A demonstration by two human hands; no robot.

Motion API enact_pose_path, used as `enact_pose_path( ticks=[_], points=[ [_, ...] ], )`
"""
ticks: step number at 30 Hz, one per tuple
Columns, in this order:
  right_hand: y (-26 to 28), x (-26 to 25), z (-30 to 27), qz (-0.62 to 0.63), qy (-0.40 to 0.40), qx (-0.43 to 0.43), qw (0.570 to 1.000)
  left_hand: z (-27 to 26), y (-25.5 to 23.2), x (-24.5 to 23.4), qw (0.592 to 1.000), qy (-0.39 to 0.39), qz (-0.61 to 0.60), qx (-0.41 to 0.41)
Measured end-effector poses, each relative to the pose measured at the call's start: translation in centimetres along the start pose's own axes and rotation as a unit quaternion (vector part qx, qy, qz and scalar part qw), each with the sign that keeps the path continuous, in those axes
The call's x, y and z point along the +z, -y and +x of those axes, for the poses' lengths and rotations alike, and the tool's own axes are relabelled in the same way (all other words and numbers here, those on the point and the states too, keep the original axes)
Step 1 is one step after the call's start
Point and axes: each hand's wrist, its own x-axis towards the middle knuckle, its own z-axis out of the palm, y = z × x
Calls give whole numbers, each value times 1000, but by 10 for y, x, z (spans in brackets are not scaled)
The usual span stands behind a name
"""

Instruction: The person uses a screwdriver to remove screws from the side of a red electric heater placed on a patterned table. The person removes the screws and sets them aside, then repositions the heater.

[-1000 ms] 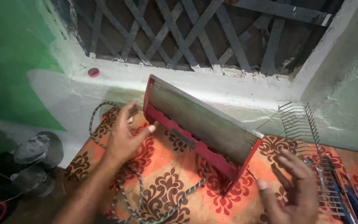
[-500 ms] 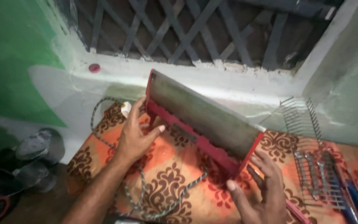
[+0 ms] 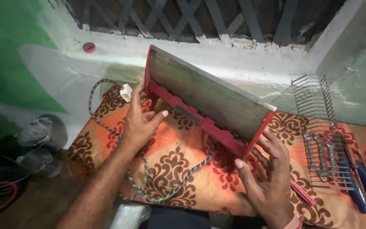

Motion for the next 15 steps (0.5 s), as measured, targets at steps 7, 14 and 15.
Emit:
enact_pose_path(
  ticks=[7, 14, 15],
  points=[
    [-7, 0, -3, -7, -10, 8, 1000, 3, 18, 12, 997, -8, -74, 14],
    [-11, 3, -3, 5, -14, 26, 1000, 2, 31, 14, 997, -14, -81, -1],
    [-12, 4, -3, 8, -12, 32, 999, 1, 33, 14, 995, -14, -102, 7]
  ],
)
